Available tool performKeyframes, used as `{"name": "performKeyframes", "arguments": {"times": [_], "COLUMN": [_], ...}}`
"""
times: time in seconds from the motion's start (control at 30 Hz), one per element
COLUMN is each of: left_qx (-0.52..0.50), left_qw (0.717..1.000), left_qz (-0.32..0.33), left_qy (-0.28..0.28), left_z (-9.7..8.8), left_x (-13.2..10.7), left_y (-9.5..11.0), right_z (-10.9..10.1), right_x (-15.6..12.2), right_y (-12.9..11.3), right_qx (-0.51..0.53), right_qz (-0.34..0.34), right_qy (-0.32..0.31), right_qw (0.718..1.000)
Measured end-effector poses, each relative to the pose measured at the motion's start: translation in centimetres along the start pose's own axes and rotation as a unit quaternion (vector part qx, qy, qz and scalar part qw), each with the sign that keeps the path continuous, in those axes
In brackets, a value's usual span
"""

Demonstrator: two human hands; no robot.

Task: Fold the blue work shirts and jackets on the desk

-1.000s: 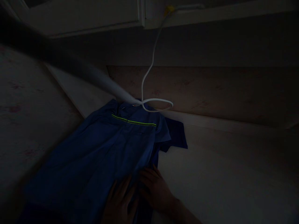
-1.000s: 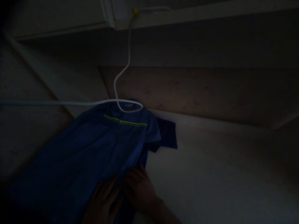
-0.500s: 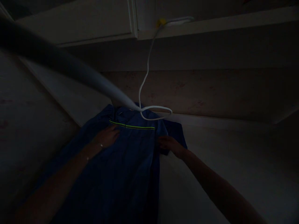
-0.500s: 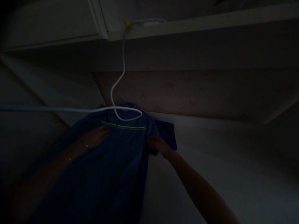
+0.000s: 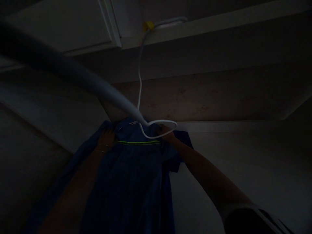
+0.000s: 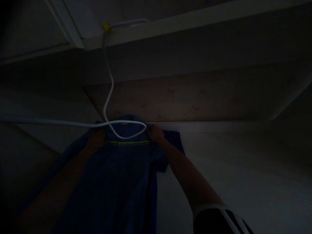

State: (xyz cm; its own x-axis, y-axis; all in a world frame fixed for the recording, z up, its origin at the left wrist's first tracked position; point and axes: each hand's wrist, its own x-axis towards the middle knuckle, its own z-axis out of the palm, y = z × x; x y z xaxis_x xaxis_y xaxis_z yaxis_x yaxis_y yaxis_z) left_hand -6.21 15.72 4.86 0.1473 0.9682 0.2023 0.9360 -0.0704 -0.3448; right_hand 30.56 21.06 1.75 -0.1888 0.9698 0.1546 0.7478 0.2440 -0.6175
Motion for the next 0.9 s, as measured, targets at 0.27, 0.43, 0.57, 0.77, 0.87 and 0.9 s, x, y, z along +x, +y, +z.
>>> {"name": "performKeyframes", "arguments": {"times": [0.27,0.43,0.57,0.77,0.87,0.9], "left_qx": [-0.027,-0.083,-0.117,-0.315,-0.411,-0.436], "left_qw": [0.999,0.992,0.986,0.938,0.894,0.880], "left_qz": [-0.014,-0.067,-0.074,-0.061,0.012,0.038], "left_qy": [0.038,0.060,0.096,0.134,0.176,0.182], "left_z": [-2.1,-7.1,-12.8,-20.1,-21.8,-22.3], "left_x": [0.5,-1.2,-3.8,-8.3,-9.4,-9.3], "left_y": [2.0,1.9,3.4,9.0,12.9,14.3], "right_z": [-2.0,-5.1,-8.7,-17.3,-22.7,-24.5], "right_x": [-2.0,-7.2,-13.2,-23.4,-27.5,-28.3], "right_y": [-1.5,-0.7,0.8,3.7,4.9,5.2], "right_qx": [-0.035,0.032,0.142,0.093,0.011,-0.015], "right_qz": [-0.002,0.013,0.028,-0.036,-0.027,-0.022], "right_qy": [0.026,0.109,0.162,0.395,0.496,0.522], "right_qw": [0.999,0.993,0.976,0.913,0.868,0.852]}}
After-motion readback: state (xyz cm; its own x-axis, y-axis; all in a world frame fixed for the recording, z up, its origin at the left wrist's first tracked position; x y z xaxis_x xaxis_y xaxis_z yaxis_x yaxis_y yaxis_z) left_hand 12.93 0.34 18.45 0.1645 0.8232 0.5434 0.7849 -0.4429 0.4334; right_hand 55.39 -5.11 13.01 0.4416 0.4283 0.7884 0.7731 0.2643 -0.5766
